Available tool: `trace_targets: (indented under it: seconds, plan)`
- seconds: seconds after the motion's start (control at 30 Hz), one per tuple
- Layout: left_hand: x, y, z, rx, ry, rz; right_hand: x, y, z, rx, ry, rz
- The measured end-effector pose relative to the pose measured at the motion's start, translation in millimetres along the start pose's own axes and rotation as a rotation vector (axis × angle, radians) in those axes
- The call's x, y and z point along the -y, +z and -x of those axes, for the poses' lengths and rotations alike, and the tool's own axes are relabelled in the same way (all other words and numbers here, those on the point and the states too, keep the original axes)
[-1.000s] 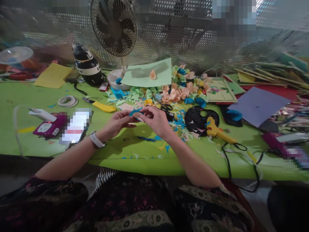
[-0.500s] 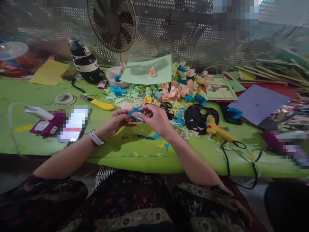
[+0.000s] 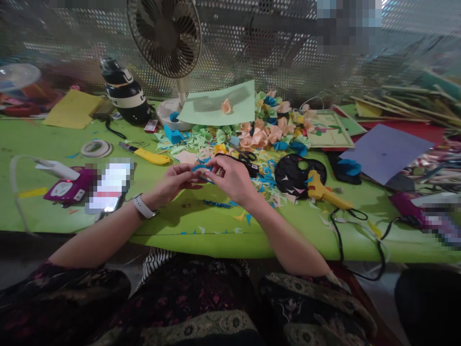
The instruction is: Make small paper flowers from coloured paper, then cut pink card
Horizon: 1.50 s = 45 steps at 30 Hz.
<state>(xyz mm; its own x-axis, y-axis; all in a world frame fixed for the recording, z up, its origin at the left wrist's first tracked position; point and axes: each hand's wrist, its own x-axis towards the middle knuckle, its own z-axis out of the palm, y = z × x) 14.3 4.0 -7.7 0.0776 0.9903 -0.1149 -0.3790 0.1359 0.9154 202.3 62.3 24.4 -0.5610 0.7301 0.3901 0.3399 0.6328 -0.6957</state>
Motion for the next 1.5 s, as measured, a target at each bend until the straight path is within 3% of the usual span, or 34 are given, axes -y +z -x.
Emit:
trace_targets:
  seconds: [0.27,0.47,0.77,0.9,1.07,1.5]
  plan:
    - [-1,1.0,1,-0.031,0.096,-0.103,-4,-4,-3,-0.123,0.06,0.01]
    - [-1,5.3,4,-0.067,0.16,-0.145,2,-4,-2,0.053,0.166,-0.049]
    - [-15,-4.4,3,-0.026,0.041,-0.256,-6,-9,-3,0.252,0.253,-0.224]
    - [-19,-6.9,2,0.016,-0.01,-0.268,-5,-9,-5,0.266,0.274,-0.26]
    - [-17,-6.7,1,-0.002,-0.022,-0.295,-7,-6,-5,0.271,0.329,-0.377]
    - [-17,-4.8,1,-0.045,-0.024,-0.268,-6,-3,-6,0.239,0.33,-0.413]
